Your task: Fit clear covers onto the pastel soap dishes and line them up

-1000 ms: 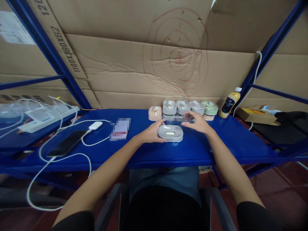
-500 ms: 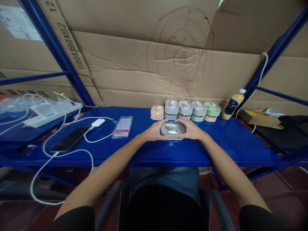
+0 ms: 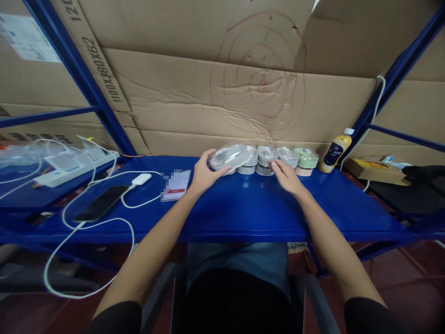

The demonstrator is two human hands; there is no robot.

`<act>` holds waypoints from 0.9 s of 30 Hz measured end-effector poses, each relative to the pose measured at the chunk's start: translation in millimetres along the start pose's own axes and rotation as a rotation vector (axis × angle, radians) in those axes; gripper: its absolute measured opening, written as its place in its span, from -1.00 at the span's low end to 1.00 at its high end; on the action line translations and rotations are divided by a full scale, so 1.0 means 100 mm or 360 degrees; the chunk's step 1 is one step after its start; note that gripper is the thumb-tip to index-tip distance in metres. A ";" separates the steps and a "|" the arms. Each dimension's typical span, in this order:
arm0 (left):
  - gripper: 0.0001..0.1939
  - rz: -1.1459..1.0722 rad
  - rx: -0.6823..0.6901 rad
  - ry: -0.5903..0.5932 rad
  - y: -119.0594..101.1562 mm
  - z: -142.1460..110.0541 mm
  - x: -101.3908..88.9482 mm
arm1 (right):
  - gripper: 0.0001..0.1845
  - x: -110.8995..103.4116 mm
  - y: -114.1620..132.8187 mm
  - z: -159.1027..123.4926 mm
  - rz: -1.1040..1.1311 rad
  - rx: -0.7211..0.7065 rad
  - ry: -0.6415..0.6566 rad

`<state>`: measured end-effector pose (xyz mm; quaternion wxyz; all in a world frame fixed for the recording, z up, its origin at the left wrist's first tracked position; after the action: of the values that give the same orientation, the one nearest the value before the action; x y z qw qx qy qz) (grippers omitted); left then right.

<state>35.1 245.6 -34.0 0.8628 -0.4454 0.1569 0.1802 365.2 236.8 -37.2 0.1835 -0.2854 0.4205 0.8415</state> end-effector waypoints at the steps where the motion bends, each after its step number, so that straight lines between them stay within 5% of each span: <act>1: -0.16 0.0030 -0.0084 -0.0133 0.03 0.04 -0.04 | -0.34 -0.04 -0.03 0.01 -0.0008 0.0015 -0.0050; 5: -0.16 0.0274 -0.0418 -0.0364 0.10 0.29 0.00 | -0.46 -0.25 -0.22 0.01 -0.0105 0.0141 -0.0384; 12: -0.09 0.0663 -0.0787 -0.0298 0.15 0.50 0.45 | -0.66 -1.08 -0.77 -0.31 -0.0478 0.0607 -0.1544; 18: -0.20 0.0614 -0.0642 -0.0111 0.20 0.50 0.52 | -0.48 -1.27 -1.44 -0.49 0.0038 0.1160 -0.1416; 23: -0.34 0.0363 -0.0587 -0.0111 0.38 0.54 0.37 | -0.31 -1.28 -1.62 -0.50 0.0143 0.1125 -0.1311; 27: -0.38 0.0231 -0.0662 0.0072 0.58 0.55 0.35 | -0.24 -1.26 -1.62 -0.40 0.0128 0.0925 -0.1152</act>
<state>46.4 328.1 -60.2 0.7334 -0.6053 0.1673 0.2604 564.4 289.9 -73.8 0.3580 0.1063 0.5585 0.7407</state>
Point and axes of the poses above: each hand's wrist, its own z-axis towards the middle knuckle, its own x-axis out of the palm, y = z × x, the point moved 6 cm from there along z, towards the middle knuckle, and after that the axes turned 11 degrees about y, right-handed, at the moved point
